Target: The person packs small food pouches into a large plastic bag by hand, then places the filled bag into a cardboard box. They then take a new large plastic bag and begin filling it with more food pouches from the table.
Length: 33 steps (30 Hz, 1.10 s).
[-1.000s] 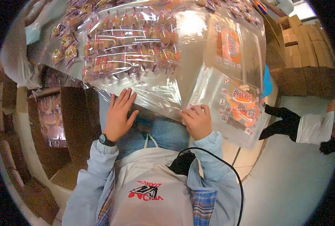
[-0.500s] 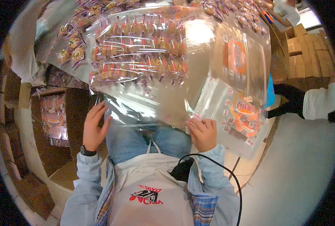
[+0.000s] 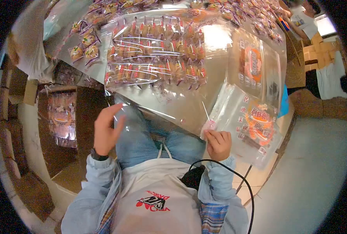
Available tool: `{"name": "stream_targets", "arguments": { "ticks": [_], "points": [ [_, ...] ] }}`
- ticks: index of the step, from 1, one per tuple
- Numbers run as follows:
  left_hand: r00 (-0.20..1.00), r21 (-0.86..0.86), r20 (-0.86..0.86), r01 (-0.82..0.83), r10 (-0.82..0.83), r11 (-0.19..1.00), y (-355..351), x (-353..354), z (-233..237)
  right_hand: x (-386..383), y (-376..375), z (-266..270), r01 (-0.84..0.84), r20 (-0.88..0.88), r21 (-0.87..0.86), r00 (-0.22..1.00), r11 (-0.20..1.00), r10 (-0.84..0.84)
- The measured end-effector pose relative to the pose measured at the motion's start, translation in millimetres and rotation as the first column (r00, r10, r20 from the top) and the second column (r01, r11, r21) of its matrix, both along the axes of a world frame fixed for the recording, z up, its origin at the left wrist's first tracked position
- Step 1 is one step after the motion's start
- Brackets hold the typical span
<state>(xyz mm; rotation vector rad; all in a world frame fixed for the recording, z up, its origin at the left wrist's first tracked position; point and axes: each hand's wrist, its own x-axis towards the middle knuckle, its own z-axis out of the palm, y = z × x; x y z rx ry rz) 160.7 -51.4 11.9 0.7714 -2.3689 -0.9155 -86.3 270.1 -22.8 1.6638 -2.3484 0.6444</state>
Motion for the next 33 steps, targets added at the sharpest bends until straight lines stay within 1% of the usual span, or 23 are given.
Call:
{"name": "stream_targets", "arguments": {
  "ticks": [2,5,8,9,11,14,17,19,20,22,24,26,29,31,33],
  "points": [
    [0.977,-0.247,0.162,0.180,-0.142,0.952,4,-22,-2,2,-2,-2,0.006,0.021,-0.014,1.000,1.000,-0.006],
    [0.963,-0.226,0.210,0.218,-0.171,0.949,11,-53,-5,6,0,-7,0.020,0.057,-0.026,0.998,0.999,-0.018],
    [0.946,-0.338,0.305,0.216,-0.110,0.916,12,-69,-8,4,14,-19,-0.007,0.084,-0.027,0.996,1.000,0.009],
    [0.969,-0.357,0.228,0.178,-0.099,0.917,12,-70,-10,6,18,-19,0.019,0.092,-0.026,0.996,0.999,-0.017],
    [0.972,-0.383,0.228,0.139,-0.052,0.913,12,-72,-14,9,24,-20,0.074,0.113,-0.024,0.991,0.997,-0.071],
    [0.969,-0.407,0.248,0.116,-0.012,0.906,7,-73,-20,20,5,-7,0.134,0.079,-0.069,0.989,0.989,-0.128],
    [0.973,-0.433,0.233,0.093,0.011,0.896,3,-81,-24,25,-18,-1,0.074,0.087,-0.027,0.994,0.997,-0.071],
    [0.975,-0.452,0.218,0.073,0.030,0.889,1,-88,-29,26,-29,5,0.036,0.121,0.041,0.992,0.999,-0.041],
    [0.970,-0.477,0.239,0.085,0.037,0.875,1,-90,-33,26,-32,6,0.015,0.139,0.076,0.990,0.997,-0.025],
    [0.958,-0.524,0.281,0.109,0.051,0.845,0,-94,-39,27,-38,6,0.016,0.119,0.121,0.992,0.992,-0.030],
    [0.956,-0.525,0.286,0.100,0.064,0.845,2,-97,-37,27,-43,8,0.026,0.104,0.156,0.994,0.987,-0.043],
    [0.953,-0.532,0.294,0.097,0.076,0.841,2,-98,-36,26,-47,11,0.047,0.094,0.178,0.993,0.983,-0.064],
    [0.945,-0.544,0.312,0.095,0.095,0.834,2,-99,-35,21,-36,-16,0.016,0.087,0.169,0.996,0.986,-0.032],
    [0.937,-0.544,0.332,0.096,0.109,0.834,3,-101,-33,21,-38,-14,0.018,0.106,0.160,0.994,0.987,-0.035],
    [0.950,-0.551,0.293,0.071,0.113,0.831,4,-103,-31,21,-39,-13,0.026,0.123,0.155,0.991,0.988,-0.046]
  ]
}}
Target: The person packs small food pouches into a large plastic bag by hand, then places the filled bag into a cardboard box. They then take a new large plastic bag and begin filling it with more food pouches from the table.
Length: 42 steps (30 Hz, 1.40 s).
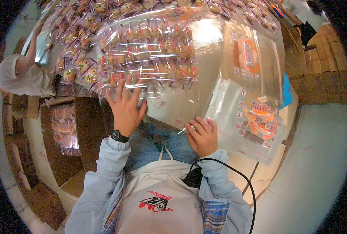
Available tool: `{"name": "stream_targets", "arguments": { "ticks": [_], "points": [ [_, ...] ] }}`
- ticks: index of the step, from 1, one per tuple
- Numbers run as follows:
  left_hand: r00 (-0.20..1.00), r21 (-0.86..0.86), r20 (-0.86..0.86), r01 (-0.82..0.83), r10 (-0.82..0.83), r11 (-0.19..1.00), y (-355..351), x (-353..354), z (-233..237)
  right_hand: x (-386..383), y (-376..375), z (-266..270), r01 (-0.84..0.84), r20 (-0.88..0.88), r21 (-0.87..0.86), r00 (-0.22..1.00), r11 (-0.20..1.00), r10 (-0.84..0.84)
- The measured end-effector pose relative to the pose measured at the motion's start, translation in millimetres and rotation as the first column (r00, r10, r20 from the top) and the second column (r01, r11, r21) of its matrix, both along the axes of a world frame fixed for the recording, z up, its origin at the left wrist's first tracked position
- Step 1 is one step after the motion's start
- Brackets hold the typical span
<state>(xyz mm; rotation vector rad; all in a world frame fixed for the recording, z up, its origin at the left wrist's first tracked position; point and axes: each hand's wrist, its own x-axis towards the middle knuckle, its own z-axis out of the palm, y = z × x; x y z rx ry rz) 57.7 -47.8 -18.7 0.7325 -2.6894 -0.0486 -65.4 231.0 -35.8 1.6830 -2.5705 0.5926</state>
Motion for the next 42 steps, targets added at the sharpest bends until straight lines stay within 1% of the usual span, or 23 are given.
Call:
{"name": "stream_targets", "arguments": {
  "ticks": [4,7,10,14,16,19,22,25,28,31,32,35,38,41,42],
  "points": [
    [1.000,0.014,-0.023,-0.005,0.006,1.000,1,-1,3,1,-2,-1,0.022,0.019,-0.005,1.000,1.000,-0.021],
    [0.998,0.009,0.062,-0.012,0.012,1.000,1,2,3,1,-3,0,0.023,0.029,-0.032,0.999,0.999,-0.022],
    [0.997,0.033,0.073,-0.009,0.007,0.999,-1,5,2,1,-1,-5,0.011,0.013,-0.049,1.000,0.999,-0.011],
    [1.000,0.083,0.024,0.017,-0.019,0.996,-1,3,-5,3,-2,-3,0.025,0.005,-0.069,1.000,0.997,-0.025],
    [1.000,0.102,0.018,0.013,-0.015,0.995,7,-3,4,4,-3,-2,0.031,0.010,-0.075,0.999,0.997,-0.031],
    [1.000,0.046,0.014,0.014,-0.015,0.999,8,-4,10,3,-4,-3,0.032,0.014,-0.076,0.999,0.997,-0.031],
    [0.997,0.079,-0.039,0.063,-0.061,0.995,3,-2,1,4,-5,-2,0.057,0.020,-0.076,0.998,0.996,-0.055],
    [0.994,0.041,0.033,0.100,-0.101,0.994,-1,-2,1,5,-9,-3,0.056,0.013,-0.079,0.998,0.995,-0.056],
    [0.995,0.041,0.051,0.083,-0.085,0.996,-3,-3,1,3,-10,-5,0.046,-0.014,-0.082,0.999,0.996,-0.047],
    [0.995,0.007,0.033,0.099,-0.099,0.995,-1,-4,5,3,-11,-6,0.049,-0.026,-0.083,0.998,0.995,-0.051],
    [0.997,0.032,0.036,0.072,-0.074,0.997,0,-5,5,2,-10,-6,0.049,-0.026,-0.082,0.998,0.995,-0.051],
    [0.997,0.023,-0.048,0.057,-0.056,0.998,1,-10,5,-2,-7,-9,0.019,-0.034,-0.088,0.999,0.996,-0.023],
    [0.999,0.059,-0.029,0.041,-0.039,0.997,3,-12,8,-3,-6,-12,0.026,-0.014,-0.093,1.000,0.995,-0.028],
    [0.999,0.020,-0.027,0.038,-0.037,0.999,5,-13,7,-2,-6,-10,0.028,-0.005,-0.077,1.000,0.997,-0.029],
    [0.999,0.032,-0.012,0.031,-0.031,0.999,5,-13,9,-2,-6,-11,0.030,-0.007,-0.083,1.000,0.996,-0.030]
  ]
}}
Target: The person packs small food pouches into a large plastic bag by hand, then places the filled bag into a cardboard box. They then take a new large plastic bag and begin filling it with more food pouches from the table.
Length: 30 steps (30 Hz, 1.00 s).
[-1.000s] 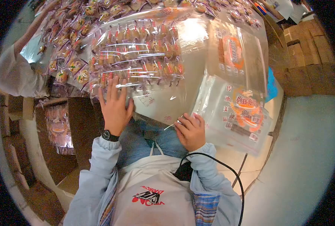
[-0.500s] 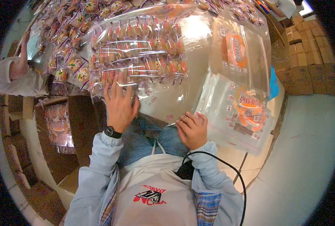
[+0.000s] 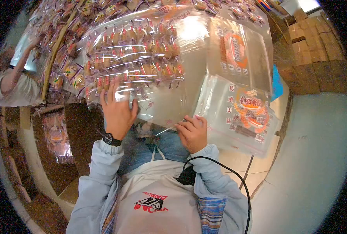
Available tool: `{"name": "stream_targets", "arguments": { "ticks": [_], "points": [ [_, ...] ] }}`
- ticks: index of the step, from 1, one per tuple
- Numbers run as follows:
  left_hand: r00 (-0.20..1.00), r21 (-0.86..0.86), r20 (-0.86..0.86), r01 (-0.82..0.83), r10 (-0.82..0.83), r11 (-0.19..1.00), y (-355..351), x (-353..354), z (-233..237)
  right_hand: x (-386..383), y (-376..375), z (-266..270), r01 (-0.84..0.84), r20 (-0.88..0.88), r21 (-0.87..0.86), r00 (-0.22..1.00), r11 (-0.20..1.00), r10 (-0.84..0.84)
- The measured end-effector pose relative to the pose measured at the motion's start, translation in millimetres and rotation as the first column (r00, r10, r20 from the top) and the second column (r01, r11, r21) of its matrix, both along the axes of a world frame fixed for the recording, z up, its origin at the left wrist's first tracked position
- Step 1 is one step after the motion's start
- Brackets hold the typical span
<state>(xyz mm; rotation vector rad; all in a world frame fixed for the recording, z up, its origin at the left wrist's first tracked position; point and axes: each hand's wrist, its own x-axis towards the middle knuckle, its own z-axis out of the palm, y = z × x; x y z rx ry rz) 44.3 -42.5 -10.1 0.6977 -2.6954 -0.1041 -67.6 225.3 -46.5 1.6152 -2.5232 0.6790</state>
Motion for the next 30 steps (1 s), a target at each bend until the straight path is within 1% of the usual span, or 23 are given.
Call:
{"name": "stream_targets", "arguments": {
  "ticks": [2,5,11,14,17,18,21,22,23,25,26,29,30],
  "points": [
    [0.999,0.026,0.035,-0.011,0.010,1.000,2,1,4,1,1,-2,0.004,-0.002,-0.009,1.000,1.000,-0.004],
    [0.998,-0.004,0.064,-0.006,0.006,1.000,3,1,5,1,1,-2,0.005,0.010,-0.022,1.000,1.000,-0.005],
    [0.998,0.017,0.062,-0.014,0.013,1.000,1,-2,4,1,0,-3,0.006,0.005,-0.001,1.000,1.000,-0.006],
    [0.999,0.012,0.047,0.013,-0.014,1.000,-3,0,-3,2,-2,0,0.008,-0.006,-0.009,1.000,1.000,-0.008],
    [0.998,0.041,0.066,0.008,-0.010,0.999,3,-2,6,2,-2,0,0.014,-0.031,-0.063,0.999,0.998,-0.016],
    [0.999,0.070,0.027,0.032,-0.034,0.997,3,1,4,-1,-2,1,0.006,-0.029,-0.063,1.000,0.998,-0.008],
    [0.991,0.050,-0.023,0.134,-0.133,0.990,-5,18,-5,-5,1,7,-0.007,-0.019,-0.046,1.000,0.999,0.006],
    [0.973,0.080,-0.114,0.210,-0.201,0.974,-3,24,-1,-6,1,7,-0.009,-0.015,-0.034,1.000,0.999,0.008],
    [0.950,0.100,-0.130,0.298,-0.285,0.949,-2,27,-4,-6,0,7,-0.009,-0.010,-0.023,1.000,1.000,0.009],
    [0.884,0.138,-0.159,0.461,-0.440,0.877,1,31,-9,-7,-9,21,-0.037,-0.056,-0.059,0.998,0.998,0.034],
    [0.887,0.155,-0.125,0.461,-0.445,0.874,-1,29,-7,-9,-14,32,-0.063,-0.079,-0.074,0.995,0.995,0.057],
    [0.943,0.324,-0.127,0.332,-0.307,0.886,-18,20,1,-5,-34,76,-0.030,-0.065,-0.069,0.998,0.997,0.025],
    [0.916,0.268,-0.271,0.366,-0.295,0.891,-22,15,-8,-8,-38,81,-0.062,-0.060,-0.032,0.996,0.998,0.060]
  ]
}}
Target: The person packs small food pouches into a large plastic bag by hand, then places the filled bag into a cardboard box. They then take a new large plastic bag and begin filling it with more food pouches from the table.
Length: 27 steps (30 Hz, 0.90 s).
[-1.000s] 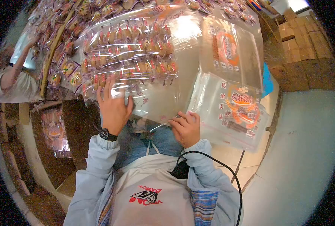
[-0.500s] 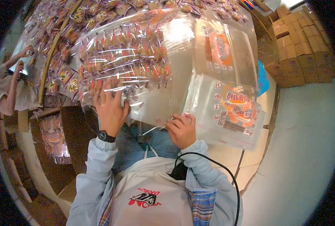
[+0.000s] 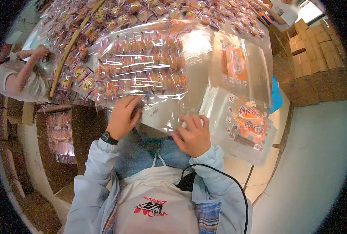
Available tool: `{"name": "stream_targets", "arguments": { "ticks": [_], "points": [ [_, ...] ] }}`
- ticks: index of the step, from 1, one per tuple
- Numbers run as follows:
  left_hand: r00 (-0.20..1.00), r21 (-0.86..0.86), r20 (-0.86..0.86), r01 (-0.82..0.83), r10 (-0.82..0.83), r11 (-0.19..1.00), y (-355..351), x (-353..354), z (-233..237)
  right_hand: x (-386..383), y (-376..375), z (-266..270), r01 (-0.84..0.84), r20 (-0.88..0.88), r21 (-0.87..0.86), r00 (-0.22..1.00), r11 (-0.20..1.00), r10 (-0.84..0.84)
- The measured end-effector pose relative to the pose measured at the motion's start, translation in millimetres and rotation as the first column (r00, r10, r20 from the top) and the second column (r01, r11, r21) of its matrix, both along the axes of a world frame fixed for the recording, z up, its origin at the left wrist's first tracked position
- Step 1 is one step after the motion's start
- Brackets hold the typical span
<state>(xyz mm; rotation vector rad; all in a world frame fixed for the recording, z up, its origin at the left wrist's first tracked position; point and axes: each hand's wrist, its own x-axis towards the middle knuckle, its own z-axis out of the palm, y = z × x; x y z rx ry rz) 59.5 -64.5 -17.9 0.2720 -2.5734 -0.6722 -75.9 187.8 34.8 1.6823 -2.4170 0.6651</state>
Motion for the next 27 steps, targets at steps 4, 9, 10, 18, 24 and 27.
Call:
{"name": "stream_targets", "arguments": {
  "ticks": [4,9,10,18,24,27],
  "points": [
    [0.978,0.055,0.206,-0.010,-0.001,0.998,-6,1,-14,-1,2,-3,-0.039,-0.014,0.244,0.999,0.969,0.044],
    [0.984,0.137,0.176,0.002,-0.026,0.991,3,-6,-9,-4,19,-42,-0.084,0.007,0.277,0.996,0.957,0.085],
    [0.985,0.114,0.168,0.023,-0.042,0.993,2,-8,-14,-5,19,-48,-0.079,-0.030,0.270,0.995,0.960,0.090],
    [0.836,0.194,0.535,0.014,-0.117,0.981,-3,-19,16,3,12,-47,-0.083,0.004,0.365,0.996,0.927,0.087],
    [0.929,0.087,0.364,0.037,-0.067,0.995,-18,-18,-20,4,15,-66,-0.071,0.001,0.366,0.997,0.928,0.076],
    [0.883,0.213,0.454,0.025,-0.122,0.977,-28,-23,-4,4,12,-63,-0.076,0.006,0.338,0.997,0.938,0.078]
  ]
}}
